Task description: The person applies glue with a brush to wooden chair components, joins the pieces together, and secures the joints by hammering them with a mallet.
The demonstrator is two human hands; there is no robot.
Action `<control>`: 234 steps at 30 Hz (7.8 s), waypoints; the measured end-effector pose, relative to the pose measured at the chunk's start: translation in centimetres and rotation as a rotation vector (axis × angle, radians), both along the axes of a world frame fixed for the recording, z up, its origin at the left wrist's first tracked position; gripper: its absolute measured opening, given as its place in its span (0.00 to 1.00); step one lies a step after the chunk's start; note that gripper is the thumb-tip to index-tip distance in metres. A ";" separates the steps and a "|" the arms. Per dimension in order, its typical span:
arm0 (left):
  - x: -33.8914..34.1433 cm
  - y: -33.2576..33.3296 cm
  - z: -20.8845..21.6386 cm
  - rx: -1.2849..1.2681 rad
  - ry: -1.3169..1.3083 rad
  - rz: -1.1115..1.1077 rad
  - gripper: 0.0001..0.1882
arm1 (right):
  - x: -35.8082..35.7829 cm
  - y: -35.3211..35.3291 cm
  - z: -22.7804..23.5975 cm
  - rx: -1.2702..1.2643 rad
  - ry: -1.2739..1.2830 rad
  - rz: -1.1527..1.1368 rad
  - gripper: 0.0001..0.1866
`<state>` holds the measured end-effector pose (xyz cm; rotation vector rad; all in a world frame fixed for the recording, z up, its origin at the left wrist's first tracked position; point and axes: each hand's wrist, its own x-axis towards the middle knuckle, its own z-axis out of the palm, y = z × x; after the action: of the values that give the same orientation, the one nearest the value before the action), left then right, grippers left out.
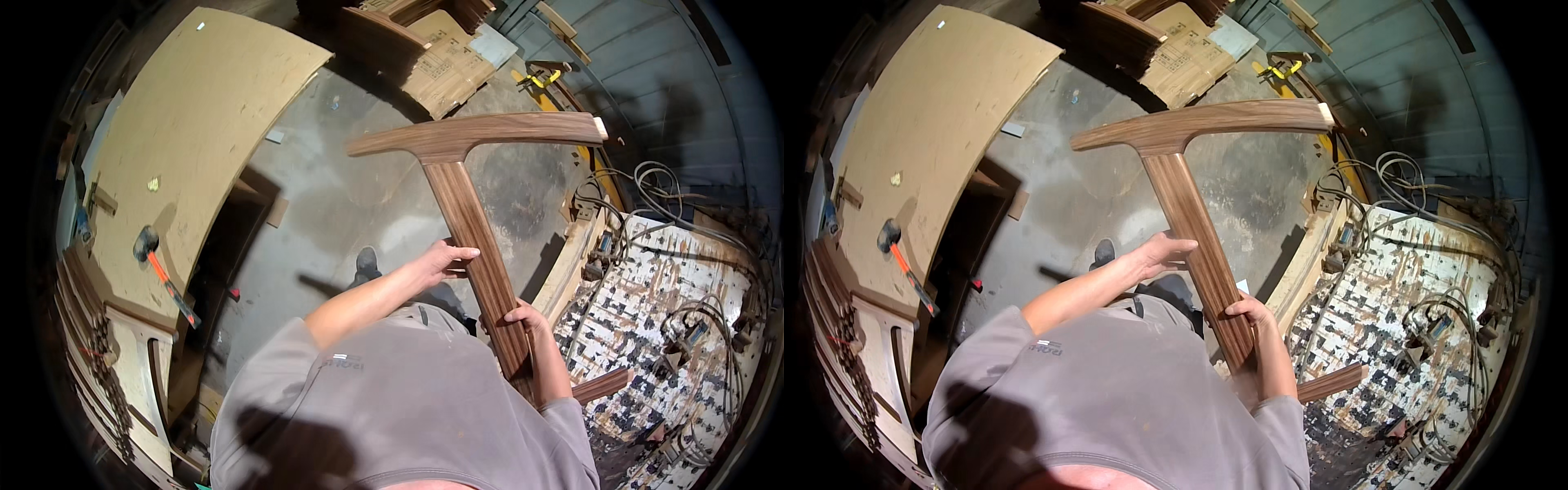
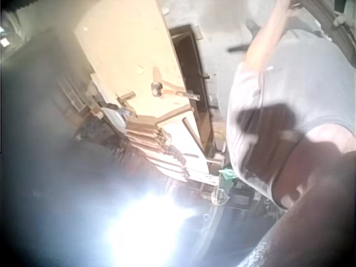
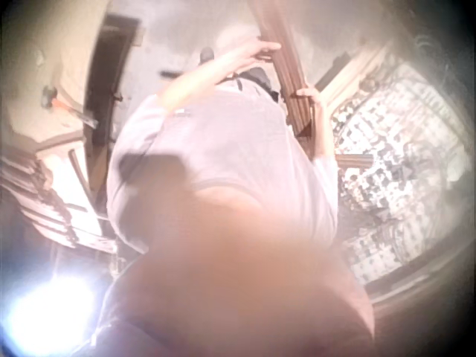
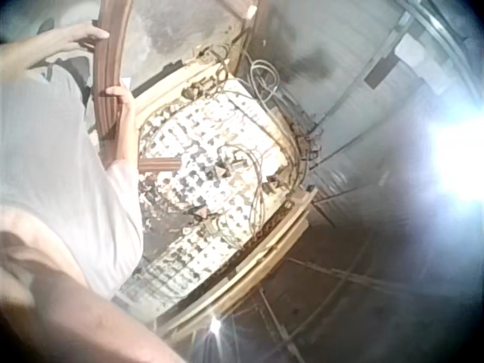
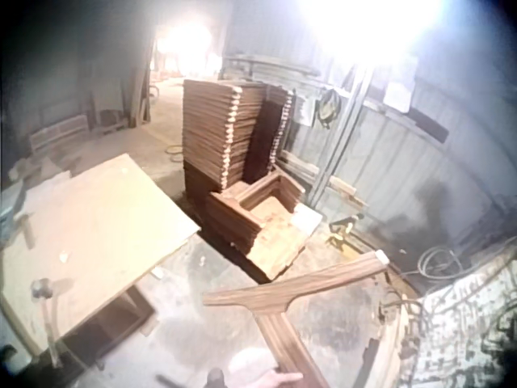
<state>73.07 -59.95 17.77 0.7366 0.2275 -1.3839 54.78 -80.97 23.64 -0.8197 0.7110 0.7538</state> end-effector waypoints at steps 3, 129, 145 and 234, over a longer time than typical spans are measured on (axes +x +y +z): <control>3.6 -1.3 -1.0 -0.037 0.045 -0.025 0.31 | 3.9 -1.1 0.3 0.019 0.025 0.027 0.45; 66.3 -28.4 -24.4 1.205 -0.260 1.164 0.29 | 117.2 -28.1 -29.3 -0.403 -0.135 -0.065 0.26; 79.3 -25.6 -32.1 1.429 -0.312 1.004 0.30 | 131.5 -23.9 -34.7 -0.737 -0.422 0.535 0.21; 51.5 -67.5 -11.2 1.306 0.683 0.857 0.14 | 157.7 -51.1 -31.8 -1.408 -0.581 0.932 0.27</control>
<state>124.52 -127.48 6.61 0.9695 1.8651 -0.4506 212.51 -132.04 -8.16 -2.6422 0.1878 0.6738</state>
